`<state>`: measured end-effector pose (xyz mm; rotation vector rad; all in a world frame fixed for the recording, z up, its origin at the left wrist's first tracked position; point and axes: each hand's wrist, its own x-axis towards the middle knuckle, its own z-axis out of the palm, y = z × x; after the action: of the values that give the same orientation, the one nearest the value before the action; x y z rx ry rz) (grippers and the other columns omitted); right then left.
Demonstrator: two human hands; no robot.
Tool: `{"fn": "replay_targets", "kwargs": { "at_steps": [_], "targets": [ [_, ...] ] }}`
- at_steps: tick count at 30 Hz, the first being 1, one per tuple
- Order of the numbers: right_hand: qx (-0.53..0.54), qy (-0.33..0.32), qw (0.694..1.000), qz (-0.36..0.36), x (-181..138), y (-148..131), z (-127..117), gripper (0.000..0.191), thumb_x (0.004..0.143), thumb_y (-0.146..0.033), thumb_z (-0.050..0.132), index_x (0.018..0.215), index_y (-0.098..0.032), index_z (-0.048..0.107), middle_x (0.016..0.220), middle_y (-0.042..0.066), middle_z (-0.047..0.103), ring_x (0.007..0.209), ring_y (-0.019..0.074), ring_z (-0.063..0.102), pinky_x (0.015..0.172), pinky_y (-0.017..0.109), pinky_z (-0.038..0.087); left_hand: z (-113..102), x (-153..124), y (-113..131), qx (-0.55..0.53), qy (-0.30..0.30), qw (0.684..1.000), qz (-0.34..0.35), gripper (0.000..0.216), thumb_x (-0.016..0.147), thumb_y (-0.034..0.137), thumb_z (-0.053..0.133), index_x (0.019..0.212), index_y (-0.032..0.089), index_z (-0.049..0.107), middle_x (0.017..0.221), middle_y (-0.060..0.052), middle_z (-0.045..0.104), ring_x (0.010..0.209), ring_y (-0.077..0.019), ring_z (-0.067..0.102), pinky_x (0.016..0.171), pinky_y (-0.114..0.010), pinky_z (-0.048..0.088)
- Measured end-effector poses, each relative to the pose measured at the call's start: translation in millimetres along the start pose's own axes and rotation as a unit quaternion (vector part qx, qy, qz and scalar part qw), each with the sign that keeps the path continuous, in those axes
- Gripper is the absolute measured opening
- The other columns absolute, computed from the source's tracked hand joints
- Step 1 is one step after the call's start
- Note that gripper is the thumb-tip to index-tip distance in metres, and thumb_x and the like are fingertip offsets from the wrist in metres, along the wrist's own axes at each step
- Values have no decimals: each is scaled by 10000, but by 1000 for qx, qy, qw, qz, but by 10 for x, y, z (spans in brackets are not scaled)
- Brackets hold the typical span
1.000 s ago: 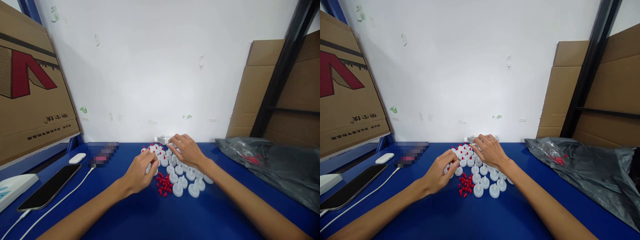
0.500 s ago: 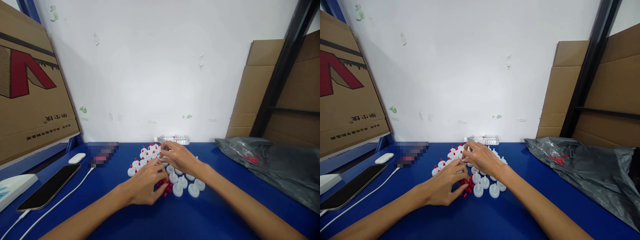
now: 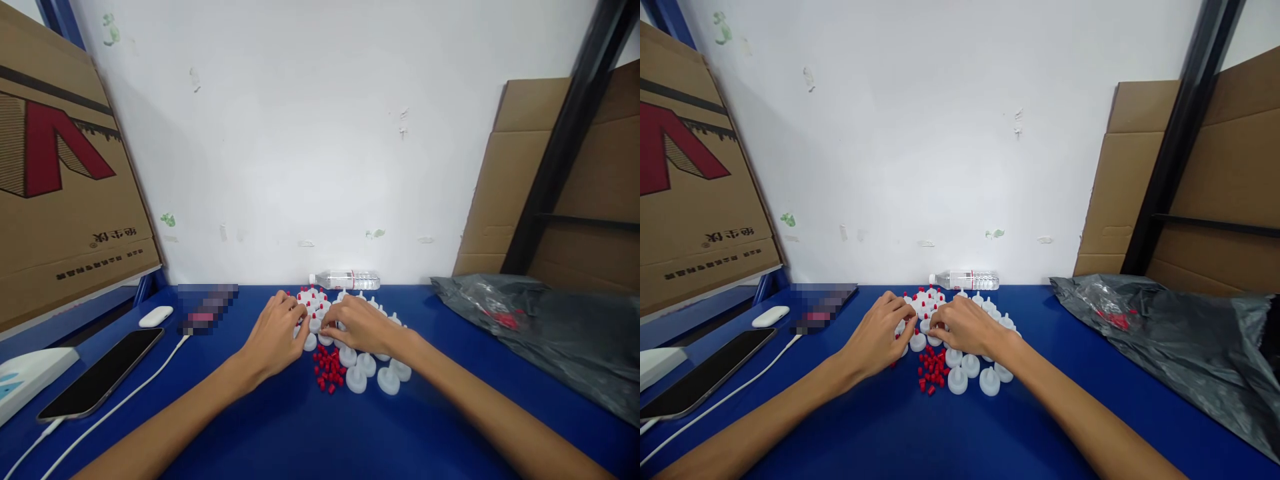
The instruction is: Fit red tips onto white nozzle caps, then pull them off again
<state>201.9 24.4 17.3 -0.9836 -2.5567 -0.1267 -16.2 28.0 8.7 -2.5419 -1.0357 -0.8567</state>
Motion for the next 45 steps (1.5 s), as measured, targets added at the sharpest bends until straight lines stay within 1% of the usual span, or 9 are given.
{"fn": "replay_targets", "kwargs": {
  "at_steps": [3, 9, 17, 21, 24, 28, 33, 40, 45],
  "targets": [
    [3, -4, 1000, 1, -3, 1, 12, 195, 961, -356, 615, 952, -216, 750, 805, 21, 746, 702, 168, 666, 720, 291, 457, 66, -25, -44, 22, -17, 1000, 1, 168, 935, 225, 517, 844, 169, 646, 832, -89, 608, 854, -248, 499, 765, -400, 453],
    [-58, 68, 996, 24, 8, 82, -37, 333, 1028, -413, 462, 992, -207, 721, 903, 59, 716, 854, 210, 657, 830, 380, 438, 63, -27, -20, 17, -8, 1000, 5, 171, 945, 208, 496, 848, 175, 633, 839, -81, 605, 853, -237, 501, 777, -389, 456],
    [-78, 15, 997, 5, -3, 98, 32, 458, 1050, -430, 395, 800, -205, 706, 760, 47, 703, 826, 226, 636, 834, 399, 414, 33, -27, 18, -6, -8, 1000, 8, 207, 960, 199, 479, 828, 178, 636, 820, -79, 599, 853, -237, 505, 786, -385, 455],
    [-48, 83, 995, 8, 7, 94, -19, 273, 978, -465, 559, 966, -221, 682, 934, 48, 718, 956, 242, 628, 919, 433, 408, 9, -20, 55, -24, -5, 1000, -1, 198, 982, 207, 453, 915, 172, 637, 888, -86, 620, 886, -244, 503, 812, -398, 453],
    [-12, 109, 994, -6, 8, 63, -57, 214, 982, -381, 578, 1129, -227, 599, 1093, 60, 689, 1020, 231, 623, 944, 428, 430, -7, -16, 81, -47, 5, 999, -12, 174, 998, 226, 452, 1052, 175, 611, 956, -83, 635, 926, -248, 504, 829, -400, 451],
    [59, 99, 993, -24, 12, -23, -44, 407, 1013, -271, 516, 1392, -243, 370, 1254, 83, 638, 1099, 206, 622, 972, 414, 470, 6, -17, 64, -54, 14, 998, -6, 191, 1008, 343, 504, 1088, 187, 579, 949, -60, 640, 899, -243, 505, 799, -386, 442],
    [61, 120, 989, -60, 34, -117, -14, 619, 984, -217, 549, 1505, -270, 219, 1175, 65, 669, 1065, 208, 641, 935, 410, 520, 33, -15, 11, -20, 31, 999, 4, 238, 1019, 390, 476, 992, 178, 582, 921, -62, 635, 857, -241, 505, 763, -373, 422],
    [31, 164, 981, -94, 53, -31, 35, 604, 945, -232, 616, 1454, -255, 292, 1120, 66, 693, 1026, 243, 652, 911, 451, 504, -5, 11, 56, 44, -33, 998, 13, 336, 1057, 263, 304, 931, 174, 602, 863, -70, 638, 797, -238, 501, 740, -385, 369],
    [-32, 170, 977, -121, 100, -47, 25, 400, 972, -240, 570, 1339, -204, 416, 1067, 76, 702, 1019, 233, 652, 887, 411, 494, 45, 1, 44, -73, -17, 995, -61, 395, 1059, 314, 254, 970, 192, 619, 808, -42, 621, 757, -217, 518, 736, -361, 360]
  ]
}}
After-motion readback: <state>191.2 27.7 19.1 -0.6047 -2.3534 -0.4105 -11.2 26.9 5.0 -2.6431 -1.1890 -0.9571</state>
